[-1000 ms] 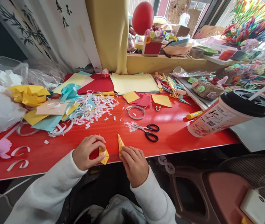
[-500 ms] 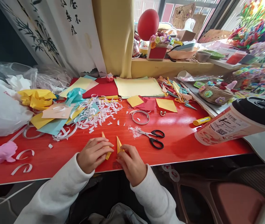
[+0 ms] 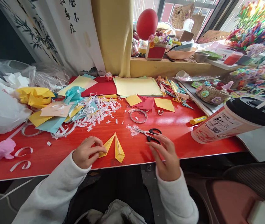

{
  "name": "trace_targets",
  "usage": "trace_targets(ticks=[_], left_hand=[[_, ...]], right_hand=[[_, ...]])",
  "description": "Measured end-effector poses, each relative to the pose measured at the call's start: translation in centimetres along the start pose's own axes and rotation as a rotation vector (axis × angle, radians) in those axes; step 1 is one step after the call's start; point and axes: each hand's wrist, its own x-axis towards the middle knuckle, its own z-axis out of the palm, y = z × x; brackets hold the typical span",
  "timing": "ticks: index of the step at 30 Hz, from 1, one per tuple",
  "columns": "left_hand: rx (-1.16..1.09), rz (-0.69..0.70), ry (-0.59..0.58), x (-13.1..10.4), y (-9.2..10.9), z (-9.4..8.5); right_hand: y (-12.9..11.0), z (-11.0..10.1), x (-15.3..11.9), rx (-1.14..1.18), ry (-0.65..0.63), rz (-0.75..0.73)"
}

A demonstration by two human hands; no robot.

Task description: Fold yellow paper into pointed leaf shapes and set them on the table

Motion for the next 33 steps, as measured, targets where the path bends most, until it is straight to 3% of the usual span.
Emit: trace_targets(ticks=[2, 5, 8, 10, 13, 15, 17, 19, 20, 24, 33], left_hand=[[0.032, 0.004, 0.037, -0.2, -0.1, -0.6], [0.034, -0.011, 0.183, -0.7, -0.4, -1.6], [0.073, -0.026, 0.292, -1.2, -0.4, -1.6], [0.150, -0.001, 0.259, -1.3, -0.1, -1.1], [0.195, 0.023, 0.166, -1.3, 0.2, -0.5], [0.210, -0.031, 0.177, -1.4, 0.2, -0.7], [0.251, -0.103, 0.208, -1.5, 0.1, -0.9], [0.286, -0.120, 0.193, -1.4, 0.1, -1.0], [0.293, -0.105, 0.164, -1.4, 0.1, -0.9], [0.262, -0.056, 0.076, -1.1, 0.5, 0.0], [0.295, -0.154, 0.137, -1.0, 0.8, 0.1]], right_hand=[[1.5, -1.9, -1.0, -0.088, 0.090, 0.087], [2.9, -3.8, -3.5, -0.203, 0.331, 0.165], [2.8, -4.8, -4.7, -0.125, 0.449, 0.277], [2.7, -5.3, -3.2, -0.106, 0.394, 0.225], [4.0, -5.1, 2.8, -0.103, 0.179, 0.153], [6.5, -4.1, 8.0, -0.101, -0.037, 0.196], [9.8, -2.5, 12.4, -0.154, -0.079, 0.249], [13.2, -0.8, 15.2, -0.407, -0.253, 0.350], [14.6, -0.1, 15.9, -0.501, -0.331, 0.401], [17.9, 1.0, 15.3, -0.594, -0.313, 0.518], [19.1, 1.5, 14.8, -0.558, -0.303, 0.524]])
